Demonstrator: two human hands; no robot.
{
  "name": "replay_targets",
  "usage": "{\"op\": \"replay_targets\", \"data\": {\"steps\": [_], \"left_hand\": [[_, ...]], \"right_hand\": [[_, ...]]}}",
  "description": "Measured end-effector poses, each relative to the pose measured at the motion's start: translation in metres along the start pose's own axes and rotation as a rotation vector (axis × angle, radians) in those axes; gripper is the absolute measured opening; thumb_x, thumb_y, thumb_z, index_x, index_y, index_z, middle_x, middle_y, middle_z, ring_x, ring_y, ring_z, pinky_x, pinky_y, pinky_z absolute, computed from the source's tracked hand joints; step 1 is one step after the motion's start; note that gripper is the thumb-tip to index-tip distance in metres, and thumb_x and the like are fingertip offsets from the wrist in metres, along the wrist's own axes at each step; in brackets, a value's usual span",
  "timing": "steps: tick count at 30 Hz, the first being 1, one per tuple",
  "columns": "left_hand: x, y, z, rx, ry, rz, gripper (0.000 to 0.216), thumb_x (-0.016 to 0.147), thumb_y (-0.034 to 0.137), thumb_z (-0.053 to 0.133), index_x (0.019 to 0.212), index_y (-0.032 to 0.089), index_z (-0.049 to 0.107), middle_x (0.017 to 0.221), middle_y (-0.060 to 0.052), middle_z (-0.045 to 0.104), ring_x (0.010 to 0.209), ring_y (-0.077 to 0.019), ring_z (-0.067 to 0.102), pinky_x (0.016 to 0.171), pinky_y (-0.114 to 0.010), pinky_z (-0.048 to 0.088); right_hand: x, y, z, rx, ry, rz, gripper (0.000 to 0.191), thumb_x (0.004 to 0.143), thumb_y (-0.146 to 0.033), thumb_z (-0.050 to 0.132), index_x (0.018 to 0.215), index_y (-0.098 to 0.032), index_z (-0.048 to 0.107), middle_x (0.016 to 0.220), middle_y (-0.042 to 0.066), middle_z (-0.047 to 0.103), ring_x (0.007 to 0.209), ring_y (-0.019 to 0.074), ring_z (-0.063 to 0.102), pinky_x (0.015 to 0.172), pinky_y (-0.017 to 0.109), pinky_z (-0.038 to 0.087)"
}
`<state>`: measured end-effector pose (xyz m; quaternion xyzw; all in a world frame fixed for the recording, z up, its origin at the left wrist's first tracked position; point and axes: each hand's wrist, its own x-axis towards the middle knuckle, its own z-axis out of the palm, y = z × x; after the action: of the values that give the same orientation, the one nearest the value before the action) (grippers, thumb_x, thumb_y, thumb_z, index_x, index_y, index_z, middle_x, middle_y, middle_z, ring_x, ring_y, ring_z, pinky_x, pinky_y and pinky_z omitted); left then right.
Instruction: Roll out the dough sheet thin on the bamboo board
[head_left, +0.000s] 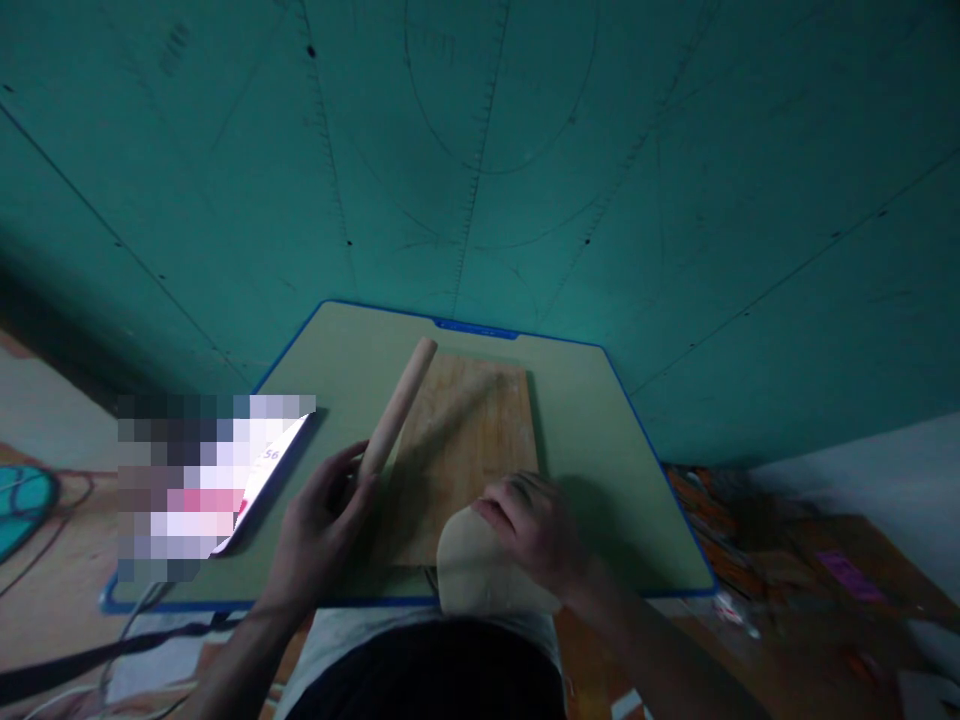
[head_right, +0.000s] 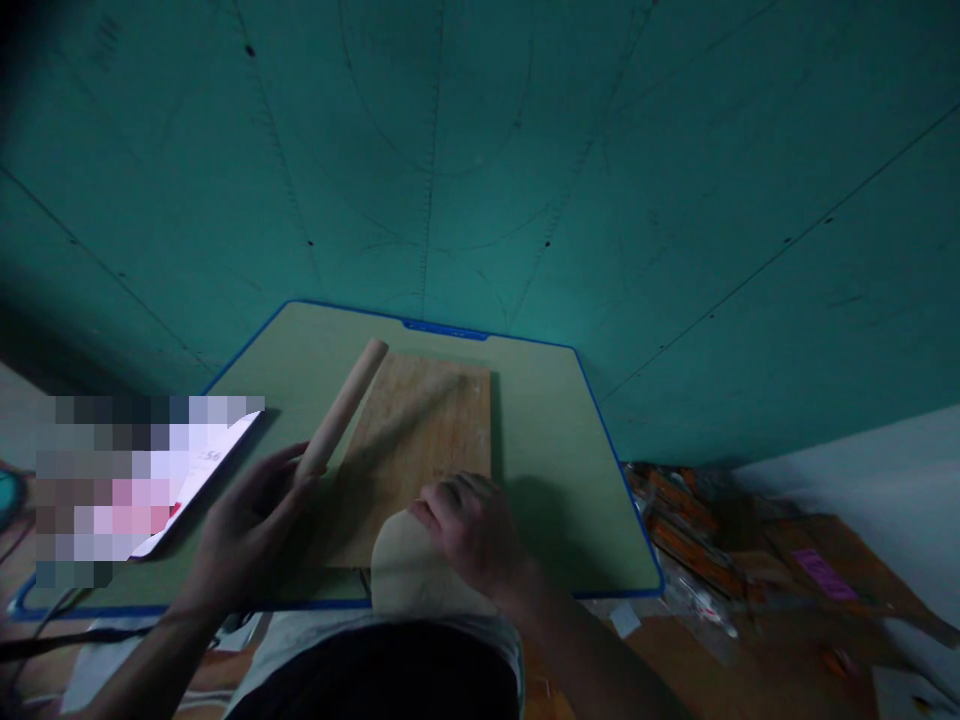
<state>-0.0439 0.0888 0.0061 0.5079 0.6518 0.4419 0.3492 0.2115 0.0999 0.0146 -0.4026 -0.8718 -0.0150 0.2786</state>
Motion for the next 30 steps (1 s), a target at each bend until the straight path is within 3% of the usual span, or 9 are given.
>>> {"op": "replay_targets", "data": {"steps": [4, 9, 13, 15, 18, 23, 30], "left_hand": [[0.0, 0.0, 0.0, -0.015, 0.006, -0.01, 0.062, 0.075, 0.063, 0.066, 0.116, 0.017, 0.067, 0.1, -0.011, 0.077, 0.086, -0.028, 0.072, 0.071, -0.038, 0.058], [0.0, 0.002, -0.001, -0.022, 0.025, -0.008, 0.064, 0.074, 0.064, 0.067, 0.116, 0.016, 0.067, 0.1, -0.011, 0.077, 0.086, -0.0285, 0.073, 0.07, -0.038, 0.059], [0.0, 0.004, -0.003, -0.03, 0.032, -0.005, 0.065, 0.073, 0.065, 0.068, 0.116, 0.016, 0.067, 0.099, -0.012, 0.077, 0.086, -0.0294, 0.073, 0.069, -0.037, 0.059], [0.0, 0.002, -0.002, -0.031, 0.031, 0.003, 0.065, 0.073, 0.066, 0.068, 0.114, 0.016, 0.068, 0.1, -0.012, 0.077, 0.088, -0.03, 0.074, 0.072, -0.038, 0.059], [0.0, -0.004, -0.002, -0.018, 0.023, -0.001, 0.064, 0.075, 0.066, 0.067, 0.116, 0.016, 0.068, 0.101, -0.012, 0.077, 0.089, -0.0302, 0.073, 0.072, -0.037, 0.059], [0.0, -0.011, -0.002, -0.018, 0.034, -0.004, 0.065, 0.075, 0.066, 0.067, 0.119, 0.019, 0.067, 0.103, -0.01, 0.077, 0.089, -0.0285, 0.073, 0.071, -0.036, 0.06], [0.0, 0.005, -0.003, -0.028, 0.019, -0.013, 0.064, 0.074, 0.064, 0.068, 0.119, 0.017, 0.065, 0.099, -0.011, 0.077, 0.086, -0.0277, 0.073, 0.07, -0.035, 0.06]], "right_hand": [[0.029, 0.007, -0.004, 0.0, 0.022, -0.039, 0.036, 0.108, -0.037, 0.043, 0.084, -0.023, 0.066, 0.071, 0.003, 0.07, 0.067, 0.0173, 0.066, 0.062, 0.03, 0.043], [0.085, 0.036, 0.012, -0.087, -0.098, 0.138, 0.036, 0.107, -0.044, 0.042, 0.091, -0.024, 0.067, 0.076, 0.003, 0.073, 0.071, 0.0185, 0.068, 0.063, 0.028, 0.045], [0.112, 0.063, 0.024, -0.167, -0.111, 0.258, 0.032, 0.102, -0.043, 0.053, 0.121, -0.021, 0.064, 0.113, 0.012, 0.073, 0.104, 0.0263, 0.068, 0.084, 0.037, 0.053], [0.11, 0.069, 0.027, -0.141, -0.122, 0.25, 0.043, 0.101, -0.042, 0.054, 0.134, -0.016, 0.058, 0.134, 0.018, 0.064, 0.123, 0.031, 0.06, 0.1, 0.045, 0.05], [0.095, 0.068, 0.033, -0.071, -0.167, 0.221, 0.051, 0.102, -0.045, 0.048, 0.142, -0.014, 0.053, 0.149, 0.02, 0.053, 0.138, 0.0338, 0.049, 0.112, 0.053, 0.042], [0.073, 0.058, 0.043, -0.038, -0.296, 0.132, 0.059, 0.102, -0.05, 0.045, 0.145, -0.011, 0.052, 0.152, 0.02, 0.051, 0.143, 0.0334, 0.045, 0.12, 0.054, 0.035], [0.06, 0.041, 0.04, -0.013, -0.271, 0.105, 0.058, 0.101, -0.049, 0.049, 0.148, -0.015, 0.05, 0.159, 0.017, 0.043, 0.151, 0.0323, 0.033, 0.125, 0.055, 0.026]]}}
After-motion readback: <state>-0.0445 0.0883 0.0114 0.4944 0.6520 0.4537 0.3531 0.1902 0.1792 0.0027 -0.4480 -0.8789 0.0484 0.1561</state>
